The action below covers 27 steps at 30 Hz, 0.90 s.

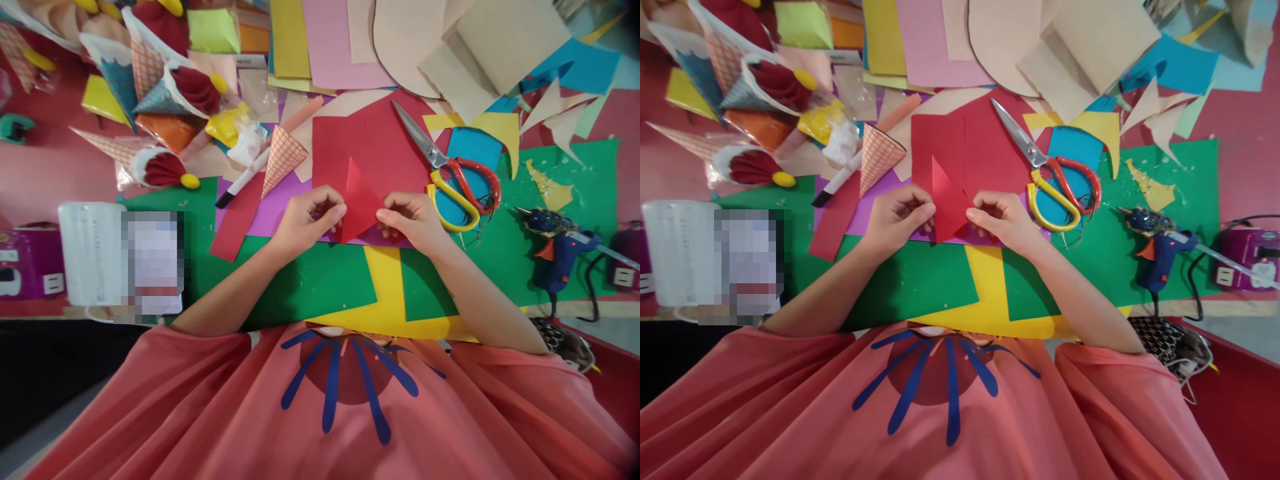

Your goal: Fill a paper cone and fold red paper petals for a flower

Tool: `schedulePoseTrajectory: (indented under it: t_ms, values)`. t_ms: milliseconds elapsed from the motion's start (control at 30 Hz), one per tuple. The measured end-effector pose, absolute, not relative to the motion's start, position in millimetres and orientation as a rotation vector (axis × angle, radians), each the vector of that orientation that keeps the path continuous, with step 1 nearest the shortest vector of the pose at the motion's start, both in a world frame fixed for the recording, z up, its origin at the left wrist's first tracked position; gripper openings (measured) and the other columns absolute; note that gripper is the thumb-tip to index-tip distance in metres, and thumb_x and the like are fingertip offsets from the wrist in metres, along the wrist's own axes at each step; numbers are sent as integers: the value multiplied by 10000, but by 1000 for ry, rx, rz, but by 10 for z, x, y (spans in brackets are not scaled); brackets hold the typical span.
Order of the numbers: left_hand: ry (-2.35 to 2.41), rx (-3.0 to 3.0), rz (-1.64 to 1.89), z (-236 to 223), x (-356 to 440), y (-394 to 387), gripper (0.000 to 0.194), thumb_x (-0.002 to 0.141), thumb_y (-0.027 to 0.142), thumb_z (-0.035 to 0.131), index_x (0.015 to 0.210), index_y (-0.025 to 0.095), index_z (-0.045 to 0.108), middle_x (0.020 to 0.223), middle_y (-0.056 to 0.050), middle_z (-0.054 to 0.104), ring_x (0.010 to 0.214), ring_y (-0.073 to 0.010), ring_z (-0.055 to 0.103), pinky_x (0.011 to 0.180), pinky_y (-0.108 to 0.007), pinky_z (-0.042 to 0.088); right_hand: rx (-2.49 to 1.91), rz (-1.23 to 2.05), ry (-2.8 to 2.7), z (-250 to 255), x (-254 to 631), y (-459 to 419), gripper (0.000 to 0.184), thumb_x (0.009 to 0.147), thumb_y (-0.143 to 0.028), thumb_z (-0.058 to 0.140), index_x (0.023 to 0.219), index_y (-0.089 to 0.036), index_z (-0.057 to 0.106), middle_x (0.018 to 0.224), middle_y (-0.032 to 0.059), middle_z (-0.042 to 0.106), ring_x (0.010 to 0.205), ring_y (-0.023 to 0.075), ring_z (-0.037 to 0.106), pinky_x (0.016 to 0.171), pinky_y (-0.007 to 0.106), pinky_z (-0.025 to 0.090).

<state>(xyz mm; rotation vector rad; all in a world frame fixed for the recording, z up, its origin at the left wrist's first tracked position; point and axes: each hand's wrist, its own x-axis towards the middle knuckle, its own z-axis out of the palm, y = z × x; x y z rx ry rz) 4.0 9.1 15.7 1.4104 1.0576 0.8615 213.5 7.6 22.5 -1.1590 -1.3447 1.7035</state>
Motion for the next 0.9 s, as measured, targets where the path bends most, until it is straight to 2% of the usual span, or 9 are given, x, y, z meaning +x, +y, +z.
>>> schedulePoseTrajectory:
  t_ms: [267,667,900]
  values:
    - [1114,1391,949,161,54,110,281,815,396,654,704,170,529,532,49,553,440,-45,532,431,-137,417,-1150,1652,-1285,221,2123,103,278,773,-431,714,708,-197,577,583,-48,584,446,55,491,408,189,344]
    - [1142,1392,972,137,47,113,340,804,472,663,693,175,538,527,44,570,432,-46,531,426,-137,416,-1134,1676,-1289,206,2122,110,319,765,-451,726,690,-180,577,587,-42,605,427,43,493,392,171,350]
    - [1127,1430,945,111,40,104,300,820,429,649,698,177,539,542,42,574,434,-44,503,415,-147,387,-1156,1660,-1303,203,2118,115,353,746,-498,738,704,-182,585,554,-53,587,424,49,498,400,179,379]
